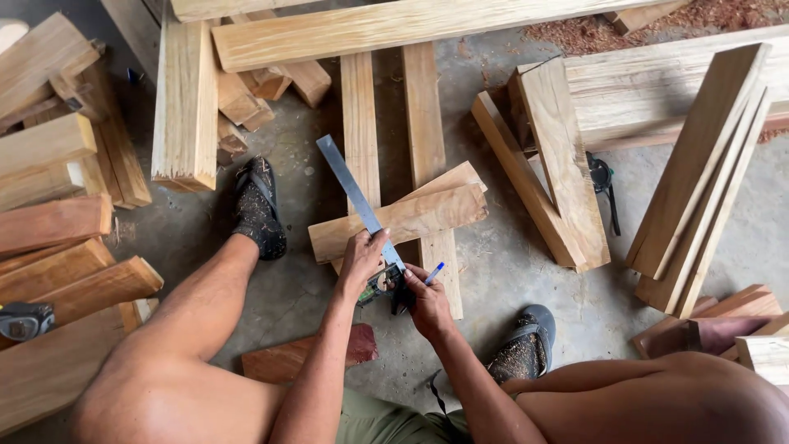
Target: Measuring and marking wood planks for carpentry using a combination square and pen.
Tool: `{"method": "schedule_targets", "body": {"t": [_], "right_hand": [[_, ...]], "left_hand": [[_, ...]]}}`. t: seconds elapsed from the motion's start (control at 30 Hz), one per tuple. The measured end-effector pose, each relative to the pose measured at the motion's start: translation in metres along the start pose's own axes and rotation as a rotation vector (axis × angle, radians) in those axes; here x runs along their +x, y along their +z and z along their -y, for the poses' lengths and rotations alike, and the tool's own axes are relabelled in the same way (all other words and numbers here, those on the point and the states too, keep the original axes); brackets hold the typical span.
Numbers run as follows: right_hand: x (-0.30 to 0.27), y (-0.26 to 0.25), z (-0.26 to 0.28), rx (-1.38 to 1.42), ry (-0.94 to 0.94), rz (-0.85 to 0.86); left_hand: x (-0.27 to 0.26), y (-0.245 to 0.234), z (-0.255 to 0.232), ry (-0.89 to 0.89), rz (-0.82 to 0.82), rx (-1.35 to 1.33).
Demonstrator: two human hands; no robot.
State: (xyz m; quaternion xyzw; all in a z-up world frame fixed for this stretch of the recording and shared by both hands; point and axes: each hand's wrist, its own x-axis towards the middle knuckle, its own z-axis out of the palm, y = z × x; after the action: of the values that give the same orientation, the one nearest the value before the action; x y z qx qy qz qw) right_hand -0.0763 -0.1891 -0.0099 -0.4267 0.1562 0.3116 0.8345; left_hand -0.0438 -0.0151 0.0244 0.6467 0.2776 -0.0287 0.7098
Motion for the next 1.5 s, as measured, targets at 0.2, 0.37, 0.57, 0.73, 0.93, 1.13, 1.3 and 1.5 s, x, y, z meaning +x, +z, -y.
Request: {"method": "schedule_targets", "body": {"t": [0.2, 0.37, 0.57, 0.73, 0.93, 1.13, 1.3, 1.5], "right_hand": [[0.017, -0.003, 0.014, 0.060, 0.035, -0.123], [0.045, -0.020, -0.001, 0.166, -0.073, -0.191], [0.052, -0.015, 0.004, 0.168, -0.081, -0.184], [0.055, -0.015, 0.001, 0.234, -0.090, -0.177], [0.051, -0.009, 0.007, 0.323, -0.022, -0.183], [0.047, -0.006, 0.011, 0.330, 0.008, -0.172], [0.047, -0.007, 0.013, 0.333, 0.024, -0.183], [0.049, -0.008, 0.013, 0.325, 0.037, -0.192]], "left_hand": [[0.008, -0.005, -0.027, 0.369, -0.161, 0.901], [0.025, -0.013, -0.017, 0.783, 0.126, 1.122], [0.019, -0.009, -0.016, 0.750, 0.166, 1.276], [0.019, -0.002, -0.013, 0.751, 0.113, 1.267], [0.020, -0.002, -0.008, 0.783, 0.100, 1.320], [0.021, -0.002, -0.006, 0.753, 0.117, 1.335], [0.022, -0.001, -0.004, 0.742, 0.124, 1.338], [0.021, 0.000, -0.006, 0.722, 0.127, 1.334]]}}
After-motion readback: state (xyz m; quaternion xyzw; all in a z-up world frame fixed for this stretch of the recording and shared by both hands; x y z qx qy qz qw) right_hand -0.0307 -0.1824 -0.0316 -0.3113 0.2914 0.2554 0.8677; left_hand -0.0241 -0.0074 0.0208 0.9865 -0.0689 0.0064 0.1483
